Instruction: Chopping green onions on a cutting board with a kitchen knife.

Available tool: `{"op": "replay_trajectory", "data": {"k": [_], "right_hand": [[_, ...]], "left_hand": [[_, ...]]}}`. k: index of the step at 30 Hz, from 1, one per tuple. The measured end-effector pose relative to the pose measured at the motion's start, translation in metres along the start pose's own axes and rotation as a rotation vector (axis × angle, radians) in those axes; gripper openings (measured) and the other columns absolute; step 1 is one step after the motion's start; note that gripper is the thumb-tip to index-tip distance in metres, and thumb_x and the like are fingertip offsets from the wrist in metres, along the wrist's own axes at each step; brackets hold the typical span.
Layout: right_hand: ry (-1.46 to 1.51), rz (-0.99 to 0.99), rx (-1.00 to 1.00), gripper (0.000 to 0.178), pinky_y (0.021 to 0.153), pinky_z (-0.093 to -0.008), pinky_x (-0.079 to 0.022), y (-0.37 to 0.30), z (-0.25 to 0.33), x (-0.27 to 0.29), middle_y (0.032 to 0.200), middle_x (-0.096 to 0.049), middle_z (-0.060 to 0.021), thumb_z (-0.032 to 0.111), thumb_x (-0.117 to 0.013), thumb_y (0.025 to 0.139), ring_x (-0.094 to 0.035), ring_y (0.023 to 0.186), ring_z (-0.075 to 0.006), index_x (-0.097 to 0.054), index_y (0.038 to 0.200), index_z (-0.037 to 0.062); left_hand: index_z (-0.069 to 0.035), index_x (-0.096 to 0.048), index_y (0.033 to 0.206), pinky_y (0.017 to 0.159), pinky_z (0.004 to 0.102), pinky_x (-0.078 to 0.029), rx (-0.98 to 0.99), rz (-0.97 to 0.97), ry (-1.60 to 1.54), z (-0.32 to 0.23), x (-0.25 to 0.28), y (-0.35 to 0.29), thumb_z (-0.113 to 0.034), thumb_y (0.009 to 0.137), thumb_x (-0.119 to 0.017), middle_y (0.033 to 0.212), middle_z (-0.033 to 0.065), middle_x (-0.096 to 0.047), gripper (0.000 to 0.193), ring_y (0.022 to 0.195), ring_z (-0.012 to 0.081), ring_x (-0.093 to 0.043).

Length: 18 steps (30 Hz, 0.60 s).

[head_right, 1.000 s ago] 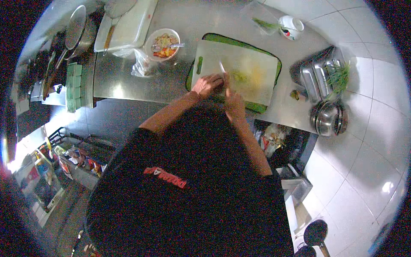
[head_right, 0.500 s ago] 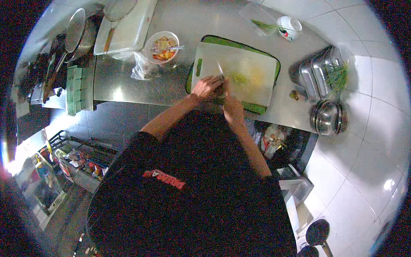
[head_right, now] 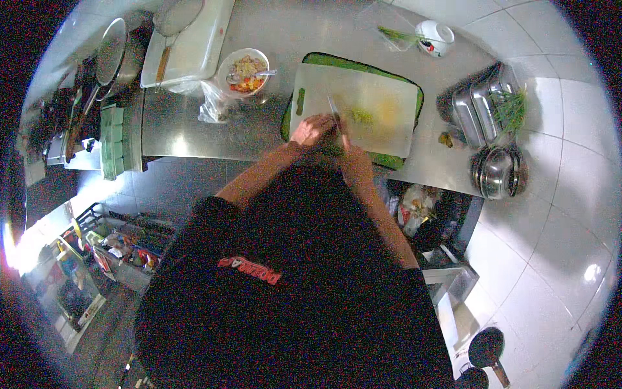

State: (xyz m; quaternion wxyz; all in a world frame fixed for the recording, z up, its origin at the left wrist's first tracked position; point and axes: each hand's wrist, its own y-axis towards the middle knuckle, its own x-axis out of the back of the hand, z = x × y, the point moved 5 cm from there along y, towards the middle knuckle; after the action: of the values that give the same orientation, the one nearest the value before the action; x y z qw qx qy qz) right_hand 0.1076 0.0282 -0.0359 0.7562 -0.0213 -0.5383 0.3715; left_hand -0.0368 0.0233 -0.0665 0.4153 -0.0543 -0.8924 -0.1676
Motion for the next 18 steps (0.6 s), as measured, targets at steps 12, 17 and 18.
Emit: {"op": "replay_trajectory", "data": {"k": [12, 17, 18], "right_hand": [[-0.075, -0.435, 0.271, 0.076, 0.057, -0.0493, -0.051, 0.001, -0.016, -0.024, 0.07, -0.061, -0.0191, 0.02, -0.054, 0.088, -0.061, 0.062, -0.0375, -0.013, 0.151, 0.0146], [0.016, -0.226, 0.122, 0.078, 0.054, -0.0485, -0.045, 0.026, -0.005, 0.004, 0.065, -0.057, -0.024, 0.004, -0.05, 0.087, -0.058, 0.056, -0.0384, -0.01, 0.152, 0.0217], [0.016, -0.23, 0.118, 0.078, 0.054, -0.0485, -0.045, 0.026, -0.008, 0.004, 0.065, -0.057, -0.024, 0.004, -0.05, 0.087, -0.058, 0.056, -0.0384, -0.01, 0.152, 0.0217]], "left_hand": [[-0.002, -0.058, 0.104, 0.082, 0.042, -0.05, -0.077, -0.115, 0.024, -0.014, 0.003, 0.004, -0.019, 0.07, -0.071, 0.102, 0.0123, -0.06, 0.041, 0.091, 0.0322, -0.06], [-0.003, -0.058, 0.105, 0.082, 0.043, -0.049, -0.04, -0.131, 0.081, -0.024, 0.023, -0.004, -0.021, 0.073, -0.069, 0.101, 0.0103, -0.058, 0.039, 0.093, 0.0311, -0.059], [-0.005, -0.059, 0.105, 0.086, 0.0423, -0.047, 0.004, -0.08, 0.112, -0.025, 0.027, -0.005, -0.02, 0.075, -0.067, 0.101, 0.0093, -0.057, 0.034, 0.097, 0.0299, -0.058]]}}
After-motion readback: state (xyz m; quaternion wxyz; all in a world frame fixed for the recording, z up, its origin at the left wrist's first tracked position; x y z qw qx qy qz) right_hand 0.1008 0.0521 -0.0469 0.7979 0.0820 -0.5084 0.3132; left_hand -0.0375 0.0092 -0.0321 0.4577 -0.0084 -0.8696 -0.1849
